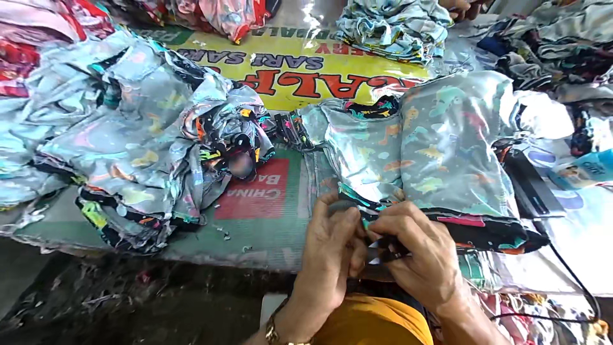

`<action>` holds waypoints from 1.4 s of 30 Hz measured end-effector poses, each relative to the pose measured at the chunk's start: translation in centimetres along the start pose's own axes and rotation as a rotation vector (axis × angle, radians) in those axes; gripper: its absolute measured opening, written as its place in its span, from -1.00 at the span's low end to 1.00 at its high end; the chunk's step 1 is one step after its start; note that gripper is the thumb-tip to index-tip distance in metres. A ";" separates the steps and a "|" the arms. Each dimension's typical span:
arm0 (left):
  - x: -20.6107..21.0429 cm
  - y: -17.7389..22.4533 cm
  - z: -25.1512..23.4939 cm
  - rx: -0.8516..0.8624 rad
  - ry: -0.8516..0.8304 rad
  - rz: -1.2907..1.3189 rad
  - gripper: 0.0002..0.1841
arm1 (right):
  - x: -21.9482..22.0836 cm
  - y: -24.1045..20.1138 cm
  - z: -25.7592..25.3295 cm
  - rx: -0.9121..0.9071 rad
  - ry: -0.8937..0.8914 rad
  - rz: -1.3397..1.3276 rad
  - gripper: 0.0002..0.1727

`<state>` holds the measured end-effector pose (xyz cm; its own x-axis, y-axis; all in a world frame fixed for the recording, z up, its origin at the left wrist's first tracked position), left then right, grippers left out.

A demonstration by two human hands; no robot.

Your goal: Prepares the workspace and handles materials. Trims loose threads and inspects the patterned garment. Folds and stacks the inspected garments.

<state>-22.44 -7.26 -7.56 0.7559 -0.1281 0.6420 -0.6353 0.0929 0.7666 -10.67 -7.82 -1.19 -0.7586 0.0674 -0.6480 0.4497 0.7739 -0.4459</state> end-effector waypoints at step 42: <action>-0.4 4.3 0.5 0.442 0.035 -0.330 -0.84 | -0.7 1.3 0.8 0.099 0.105 -0.292 -0.78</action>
<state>-25.50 -7.35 -4.53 0.9261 -0.0466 0.3743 -0.3640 -0.3706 0.8545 -9.23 -7.35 -1.80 -0.9046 -0.0796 -0.4187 0.2456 0.7057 -0.6646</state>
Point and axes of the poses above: each hand's wrist, its own z-axis away from the middle knuckle, its own x-axis out of the palm, y = z × x, the point moved 9 cm from there along -z, towards the middle knuckle, and after that the axes turned 6 degrees about -y, right-handed, at the moved point
